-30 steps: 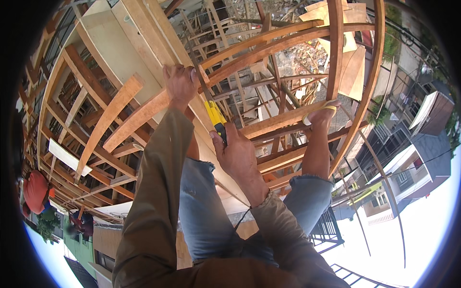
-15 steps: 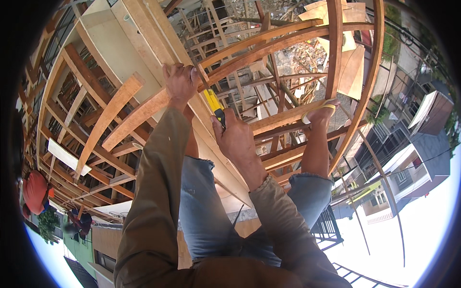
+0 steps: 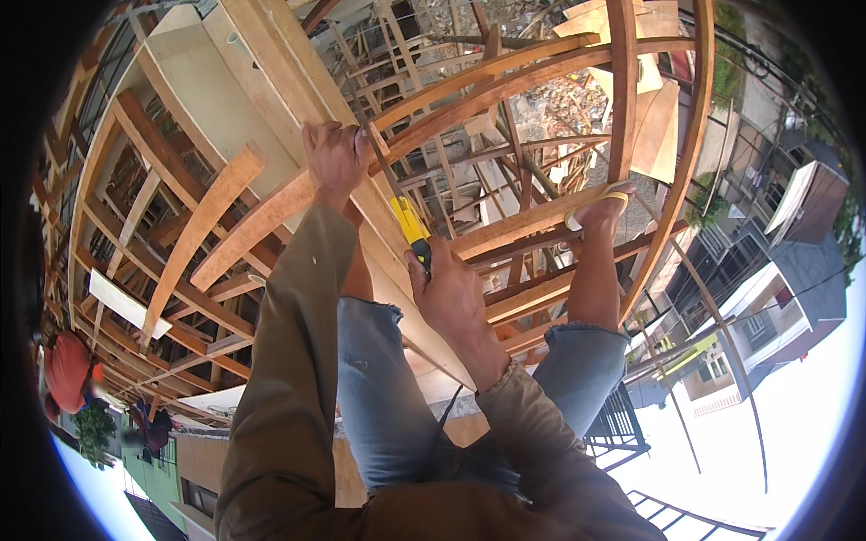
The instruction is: The person uses a hand saw to cut a wooden beam on a roof frame. They position the saw, cut through the wood, and remove the cut piece.
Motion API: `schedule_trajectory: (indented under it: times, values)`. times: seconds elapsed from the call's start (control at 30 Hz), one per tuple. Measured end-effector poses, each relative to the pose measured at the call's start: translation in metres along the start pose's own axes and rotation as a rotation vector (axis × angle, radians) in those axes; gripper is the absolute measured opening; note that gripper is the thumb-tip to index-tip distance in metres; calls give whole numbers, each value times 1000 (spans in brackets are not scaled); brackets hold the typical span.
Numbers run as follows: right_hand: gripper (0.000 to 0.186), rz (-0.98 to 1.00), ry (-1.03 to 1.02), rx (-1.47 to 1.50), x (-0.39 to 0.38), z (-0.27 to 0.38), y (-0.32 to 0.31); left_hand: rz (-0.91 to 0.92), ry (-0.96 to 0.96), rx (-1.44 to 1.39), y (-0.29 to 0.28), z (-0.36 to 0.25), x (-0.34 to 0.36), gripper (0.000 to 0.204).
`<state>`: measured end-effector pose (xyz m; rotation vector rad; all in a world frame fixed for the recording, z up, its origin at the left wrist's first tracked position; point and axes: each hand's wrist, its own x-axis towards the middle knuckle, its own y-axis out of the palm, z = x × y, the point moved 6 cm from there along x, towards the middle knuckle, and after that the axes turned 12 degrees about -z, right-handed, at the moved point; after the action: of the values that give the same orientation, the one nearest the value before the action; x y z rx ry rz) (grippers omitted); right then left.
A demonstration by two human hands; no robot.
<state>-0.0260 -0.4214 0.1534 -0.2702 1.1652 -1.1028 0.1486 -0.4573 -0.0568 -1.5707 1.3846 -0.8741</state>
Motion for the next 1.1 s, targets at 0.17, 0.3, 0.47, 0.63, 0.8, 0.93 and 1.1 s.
schedule_trajectory:
  times: [0.17,0.3,0.47,0.63,0.8,0.93,1.1]
  values:
    - [31,-11,-13,-2,31,-1,23,30,-22,-38,2,0,1,30]
    - [30,-6,-13,42,24,-1,29,-30,31,0,4,7,-8,30]
    - [29,14,13,85,20,-1,42,-189,51,-99,-20,7,-8,40]
    - [28,16,60,114,21,-5,45,-280,-221,-115,-27,55,-31,46]
    - [26,-19,9,136,21,-2,46,506,-411,-15,-21,78,-29,62]
    - [26,-41,-25,112,19,4,49,436,-403,-22,-25,87,-34,78]
    - [29,-9,44,79,21,10,54,433,-378,20,-26,87,-30,78]
